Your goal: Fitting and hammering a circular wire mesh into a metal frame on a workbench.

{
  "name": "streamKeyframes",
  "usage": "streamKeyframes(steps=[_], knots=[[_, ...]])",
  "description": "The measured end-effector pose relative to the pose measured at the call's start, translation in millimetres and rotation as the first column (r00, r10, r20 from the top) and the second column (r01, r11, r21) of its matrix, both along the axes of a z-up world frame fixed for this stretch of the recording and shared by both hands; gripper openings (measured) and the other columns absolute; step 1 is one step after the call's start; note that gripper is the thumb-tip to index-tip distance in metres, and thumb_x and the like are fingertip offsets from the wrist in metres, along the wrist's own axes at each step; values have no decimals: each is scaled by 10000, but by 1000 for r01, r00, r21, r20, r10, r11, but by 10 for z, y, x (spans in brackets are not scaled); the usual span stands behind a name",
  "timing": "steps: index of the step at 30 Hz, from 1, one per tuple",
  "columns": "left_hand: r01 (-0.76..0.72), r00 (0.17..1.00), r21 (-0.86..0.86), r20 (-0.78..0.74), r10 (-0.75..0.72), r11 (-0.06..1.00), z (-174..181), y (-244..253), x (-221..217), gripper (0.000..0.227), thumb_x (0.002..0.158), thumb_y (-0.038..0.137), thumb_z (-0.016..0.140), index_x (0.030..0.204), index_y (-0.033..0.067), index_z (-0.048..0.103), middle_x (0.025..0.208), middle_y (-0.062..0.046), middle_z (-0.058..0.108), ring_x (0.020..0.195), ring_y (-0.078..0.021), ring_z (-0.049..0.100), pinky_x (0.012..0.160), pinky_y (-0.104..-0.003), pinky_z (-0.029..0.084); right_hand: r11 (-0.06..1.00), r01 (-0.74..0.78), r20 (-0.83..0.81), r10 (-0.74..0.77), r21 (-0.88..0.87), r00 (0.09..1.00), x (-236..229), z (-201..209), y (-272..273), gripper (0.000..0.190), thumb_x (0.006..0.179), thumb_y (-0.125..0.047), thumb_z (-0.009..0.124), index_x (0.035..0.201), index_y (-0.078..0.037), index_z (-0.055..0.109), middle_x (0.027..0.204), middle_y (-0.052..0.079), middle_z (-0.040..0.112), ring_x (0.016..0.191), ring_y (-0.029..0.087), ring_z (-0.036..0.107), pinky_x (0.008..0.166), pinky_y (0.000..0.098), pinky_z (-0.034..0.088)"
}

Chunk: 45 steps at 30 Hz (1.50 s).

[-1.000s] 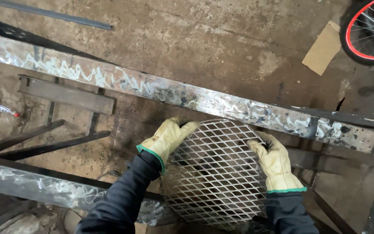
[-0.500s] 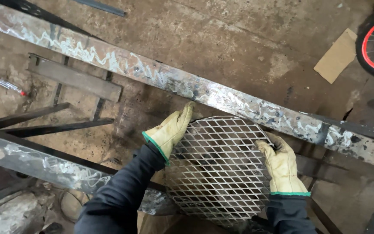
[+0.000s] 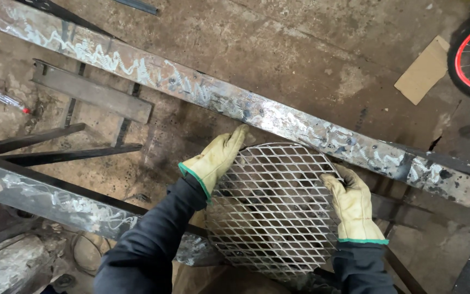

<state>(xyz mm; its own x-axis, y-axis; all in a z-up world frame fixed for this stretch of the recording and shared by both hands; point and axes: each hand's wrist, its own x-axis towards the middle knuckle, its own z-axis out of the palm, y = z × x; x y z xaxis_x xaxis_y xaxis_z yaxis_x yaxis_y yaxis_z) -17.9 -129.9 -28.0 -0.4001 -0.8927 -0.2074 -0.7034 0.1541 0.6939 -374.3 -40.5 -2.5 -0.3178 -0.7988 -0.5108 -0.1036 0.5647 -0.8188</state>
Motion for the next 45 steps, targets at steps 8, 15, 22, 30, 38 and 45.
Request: streamKeyframes(steps=[8,15,22,30,38,45], knots=[[586,692,162,410,-594,794,-371,-222,-76,740,816,-125,299,1504,134,209,1599,35,223,932,-179,584,995,-283,420,1000,14,35,-14,8,999,-91,-114,35,490,902,-59,754,1328,111,582,1045,148,755,867,151,699,760,212,551],[659,743,-89,230,-628,747,-1453,-338,62,594,925,-22,465,1497,137,481,1495,-1,537,1028,-162,714,1128,-339,451,999,5,13,-6,47,1000,-88,-109,11,505,900,-47,755,1342,112,570,1067,170,742,893,173,709,786,229,564],[520,850,240,-247,-466,820,-795,-489,38,379,1042,295,491,1329,114,660,1322,-70,665,1089,-215,682,971,-280,528,1000,13,-10,-13,18,1000,-65,-82,26,512,899,-67,775,1339,113,583,1053,153,746,867,146,704,764,210,562],[486,874,374,-224,-432,790,-1043,-428,29,421,1030,252,442,1350,52,629,1419,-95,612,1294,-192,588,1116,-259,422,999,-25,-50,27,38,998,-5,-16,15,449,891,-44,798,1295,78,645,1016,104,725,814,118,656,724,203,531],[621,765,33,192,-615,783,-692,-308,2,605,854,136,468,1443,11,534,1559,-137,440,1430,-303,420,1180,-380,299,1000,24,25,-24,-16,999,-33,-38,20,438,888,-9,796,1289,83,646,1043,99,720,830,112,652,746,204,535],[497,867,87,-87,-490,864,-820,-188,-66,466,1092,208,316,1513,121,497,1535,-90,526,1286,-259,578,1127,-297,431,998,54,86,-51,-40,995,-22,-20,26,425,887,8,796,1276,87,645,1025,102,718,814,114,661,741,199,542]])
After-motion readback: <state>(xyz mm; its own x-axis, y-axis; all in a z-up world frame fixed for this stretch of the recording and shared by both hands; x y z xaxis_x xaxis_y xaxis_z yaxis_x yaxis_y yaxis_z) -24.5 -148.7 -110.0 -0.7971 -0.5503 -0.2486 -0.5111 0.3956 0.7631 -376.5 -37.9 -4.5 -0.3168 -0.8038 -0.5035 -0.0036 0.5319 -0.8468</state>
